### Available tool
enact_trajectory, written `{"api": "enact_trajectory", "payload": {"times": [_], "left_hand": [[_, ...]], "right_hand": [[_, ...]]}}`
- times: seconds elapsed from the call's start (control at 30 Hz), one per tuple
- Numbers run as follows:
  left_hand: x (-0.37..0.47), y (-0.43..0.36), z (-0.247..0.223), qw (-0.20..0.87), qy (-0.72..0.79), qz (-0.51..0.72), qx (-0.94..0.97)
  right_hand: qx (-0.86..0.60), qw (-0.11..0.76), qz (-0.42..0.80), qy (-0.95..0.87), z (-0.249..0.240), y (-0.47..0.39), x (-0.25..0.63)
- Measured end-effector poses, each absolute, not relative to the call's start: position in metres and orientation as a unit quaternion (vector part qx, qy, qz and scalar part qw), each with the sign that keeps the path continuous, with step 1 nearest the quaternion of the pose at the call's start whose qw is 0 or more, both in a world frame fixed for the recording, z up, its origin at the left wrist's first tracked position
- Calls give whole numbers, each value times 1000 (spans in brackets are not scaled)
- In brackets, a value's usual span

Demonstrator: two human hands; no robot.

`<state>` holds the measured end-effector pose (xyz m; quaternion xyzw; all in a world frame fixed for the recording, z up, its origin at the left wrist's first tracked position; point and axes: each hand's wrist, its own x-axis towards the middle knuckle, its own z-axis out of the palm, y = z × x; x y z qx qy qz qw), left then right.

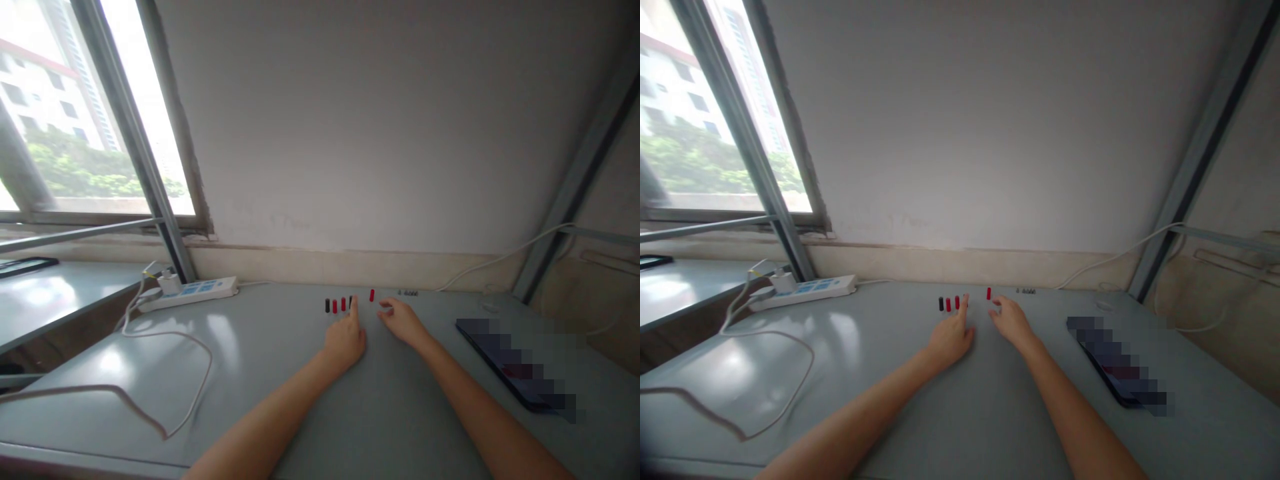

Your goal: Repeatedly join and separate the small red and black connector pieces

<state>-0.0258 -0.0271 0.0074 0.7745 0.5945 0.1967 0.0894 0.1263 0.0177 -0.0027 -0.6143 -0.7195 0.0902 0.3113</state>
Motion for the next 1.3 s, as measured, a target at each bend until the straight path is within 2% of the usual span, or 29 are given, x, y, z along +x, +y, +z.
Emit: {"api": "enact_trajectory", "payload": {"times": [0.4, 0.57, 0.67, 0.77, 0.9, 1.1, 1.3], "left_hand": [[-19, -1, 11, 45, 642, 158, 749], [-25, 8, 9, 23, 620, 213, 755], [-27, 12, 6, 101, 593, 326, 730], [-24, 11, 1, 268, 557, 451, 645], [-21, 3, -1, 464, 489, 526, 519], [-24, -12, 8, 544, 426, 572, 442], [-23, -17, 8, 601, 339, 574, 442]], "right_hand": [[-591, 302, 96, -742, -2, 7, 119], [-575, 319, 103, -746, -5, 8, 118], [-565, 353, 122, -736, -7, 11, 117], [-558, 378, 153, -723, -7, 13, 118], [-537, 388, 217, -717, -4, 12, 116], [-490, 425, 296, -701, 3, 7, 110], [-478, 453, 302, -689, 7, 4, 108]]}}
